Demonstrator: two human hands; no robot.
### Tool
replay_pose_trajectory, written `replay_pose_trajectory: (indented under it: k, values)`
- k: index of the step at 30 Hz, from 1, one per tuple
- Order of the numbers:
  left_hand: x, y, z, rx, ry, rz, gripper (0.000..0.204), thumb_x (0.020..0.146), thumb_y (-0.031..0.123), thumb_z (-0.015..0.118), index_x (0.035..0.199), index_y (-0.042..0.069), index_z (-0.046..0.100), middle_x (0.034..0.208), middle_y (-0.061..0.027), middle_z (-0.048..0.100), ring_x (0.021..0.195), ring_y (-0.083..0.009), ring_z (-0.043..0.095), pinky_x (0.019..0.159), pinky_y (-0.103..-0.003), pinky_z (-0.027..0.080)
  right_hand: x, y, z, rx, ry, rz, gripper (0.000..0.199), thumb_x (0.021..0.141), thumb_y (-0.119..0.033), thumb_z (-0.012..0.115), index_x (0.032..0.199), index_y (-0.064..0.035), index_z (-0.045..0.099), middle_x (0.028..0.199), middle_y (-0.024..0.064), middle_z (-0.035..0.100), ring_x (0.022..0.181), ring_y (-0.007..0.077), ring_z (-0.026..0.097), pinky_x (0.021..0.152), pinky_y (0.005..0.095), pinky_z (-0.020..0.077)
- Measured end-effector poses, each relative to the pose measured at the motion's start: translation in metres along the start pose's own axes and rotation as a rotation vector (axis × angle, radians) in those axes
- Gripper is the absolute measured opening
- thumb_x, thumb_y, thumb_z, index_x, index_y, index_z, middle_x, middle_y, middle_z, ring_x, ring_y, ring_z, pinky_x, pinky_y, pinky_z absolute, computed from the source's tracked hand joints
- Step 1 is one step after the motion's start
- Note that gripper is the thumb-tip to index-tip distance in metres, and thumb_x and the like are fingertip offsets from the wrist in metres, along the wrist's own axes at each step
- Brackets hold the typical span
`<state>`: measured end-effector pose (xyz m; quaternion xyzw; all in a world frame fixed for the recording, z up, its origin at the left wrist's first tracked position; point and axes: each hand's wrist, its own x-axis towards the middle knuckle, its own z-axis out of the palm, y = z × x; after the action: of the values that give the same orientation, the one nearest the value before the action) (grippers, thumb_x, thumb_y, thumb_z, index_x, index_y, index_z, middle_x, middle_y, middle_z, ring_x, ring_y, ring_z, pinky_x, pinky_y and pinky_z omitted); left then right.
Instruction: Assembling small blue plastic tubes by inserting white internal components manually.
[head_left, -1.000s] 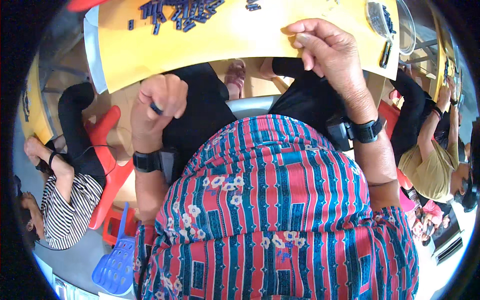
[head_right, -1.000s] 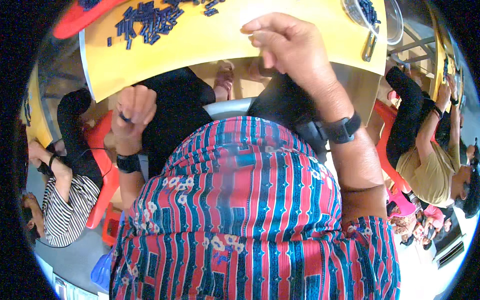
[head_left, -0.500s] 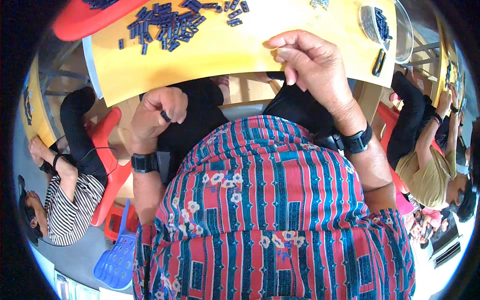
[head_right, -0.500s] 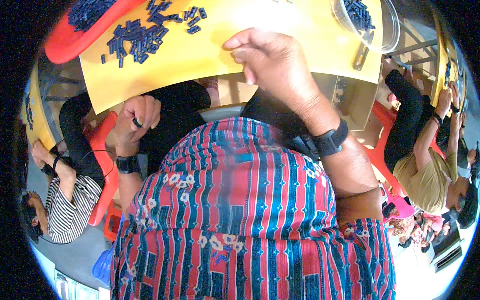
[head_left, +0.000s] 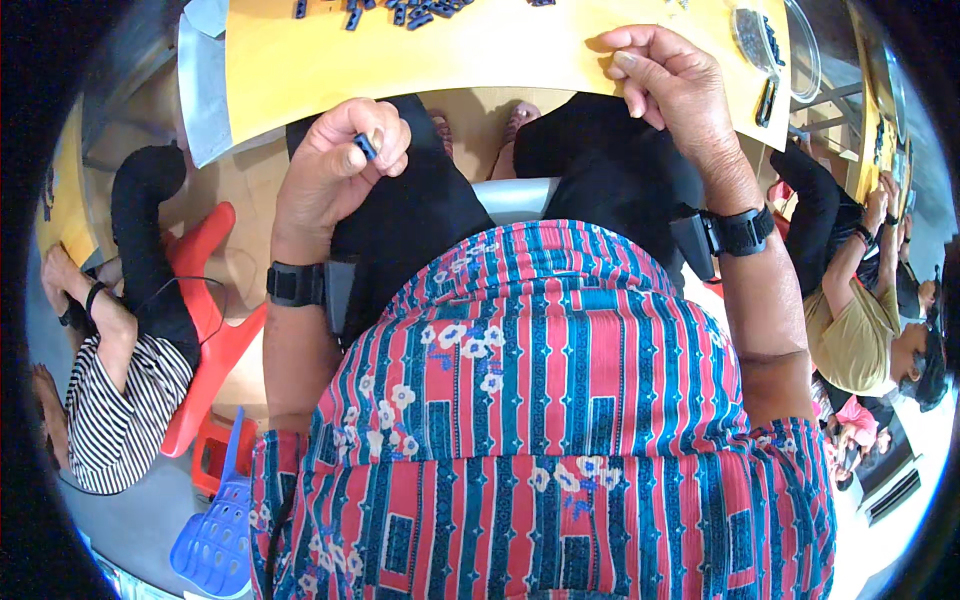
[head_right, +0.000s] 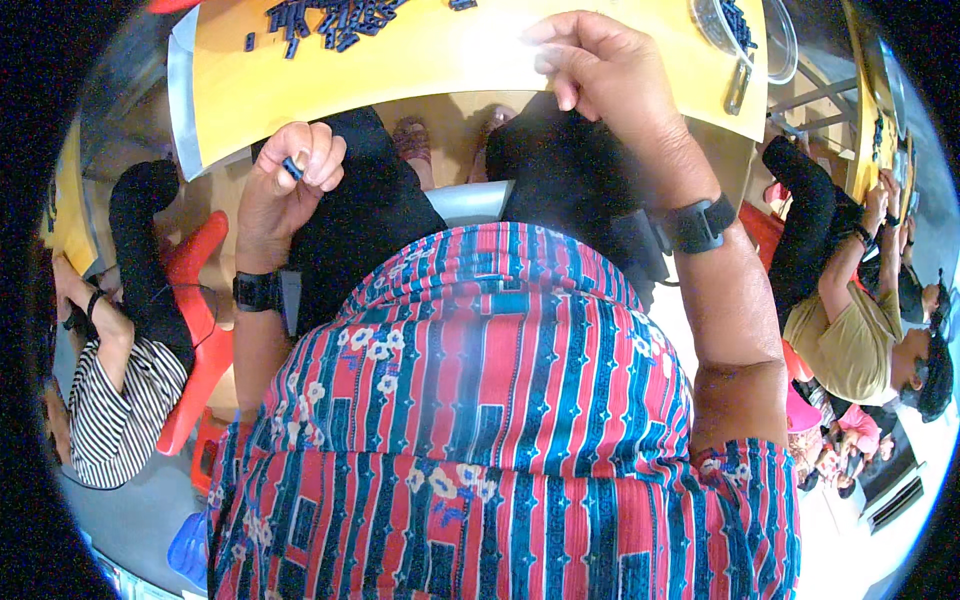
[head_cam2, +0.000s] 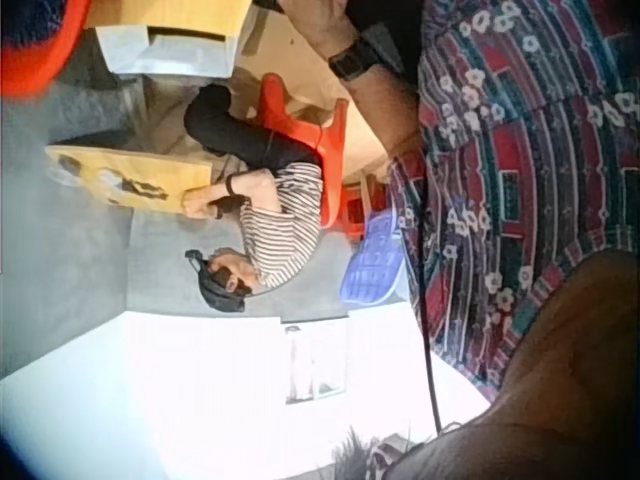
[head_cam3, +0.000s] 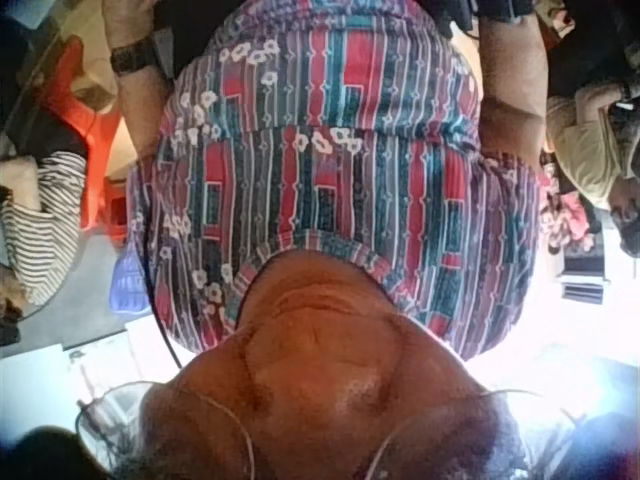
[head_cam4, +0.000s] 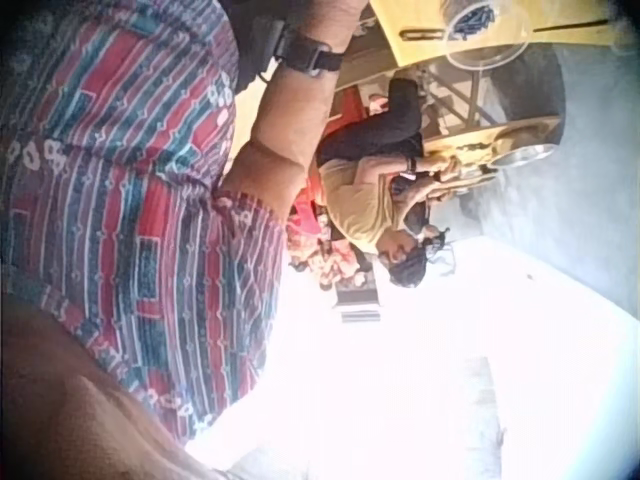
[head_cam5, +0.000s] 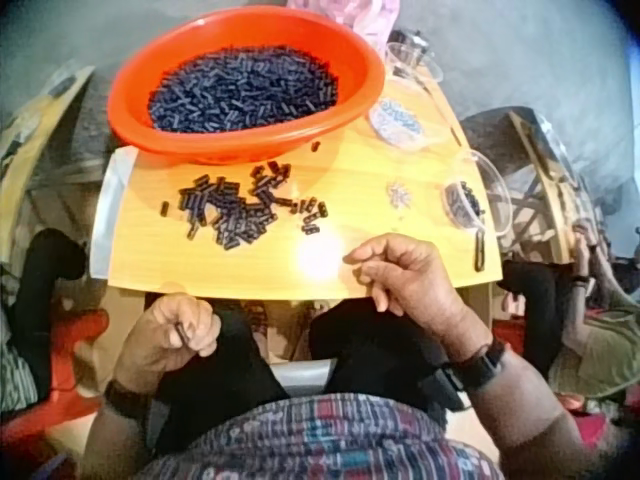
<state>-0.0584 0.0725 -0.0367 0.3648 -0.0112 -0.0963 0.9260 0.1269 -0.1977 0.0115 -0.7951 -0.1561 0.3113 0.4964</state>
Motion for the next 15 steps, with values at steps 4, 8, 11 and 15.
replay_pose_trajectory:
  k: [4, 8, 11, 15]
  values:
    - [0.002, -0.006, 0.0, -0.028, -0.008, 0.004, 0.022, 0.081, 0.025, 0.071, 0.084, 0.008, 0.057, 0.076, -0.0025, 0.049, 0.072, -0.014, 0.046, 0.064, -0.026, 0.04, 0.003, 0.001, -0.001, 0.019, 0.005, -0.027, 0.02, 0.093, -0.009, 0.054, 0.111, -0.006, 0.063, 0.083, 0.0019, 0.063, 0.054, 0.0004, 0.052, 0.041, 0.0125, 0.0325]
    - [0.01, -0.014, 0.002, -0.03, -0.017, -0.037, 0.021, 0.083, 0.024, 0.069, 0.085, 0.006, 0.057, 0.076, -0.0027, 0.05, 0.073, -0.0139, 0.047, 0.065, -0.026, 0.041, 0.01, 0.008, -0.009, 0.063, -0.066, 0.001, 0.021, 0.093, -0.01, 0.054, 0.112, -0.0051, 0.063, 0.082, 0.0016, 0.063, 0.056, 0.0001, 0.052, 0.042, 0.0123, 0.033]
    - [0.017, -0.014, 0.003, -0.02, -0.051, -0.061, 0.022, 0.083, 0.025, 0.069, 0.084, 0.006, 0.057, 0.077, -0.0028, 0.051, 0.072, -0.0133, 0.047, 0.065, -0.026, 0.041, 0.011, 0.01, -0.013, 0.078, -0.104, 0.003, 0.022, 0.093, -0.01, 0.054, 0.113, -0.0041, 0.061, 0.083, 0.0016, 0.063, 0.055, 0.0, 0.052, 0.041, 0.0125, 0.0324]
    - [0.02, -0.014, 0.004, 0.037, -0.076, -0.106, 0.026, 0.083, 0.028, 0.07, 0.083, 0.009, 0.052, 0.075, 0.0004, 0.041, 0.07, -0.0116, 0.04, 0.061, -0.023, 0.036, 0.013, 0.011, -0.018, 0.092, -0.119, 0.018, 0.022, 0.094, -0.008, 0.052, 0.114, -0.0036, 0.061, 0.083, 0.0012, 0.061, 0.054, 0.0003, 0.05, 0.041, 0.0126, 0.0311]
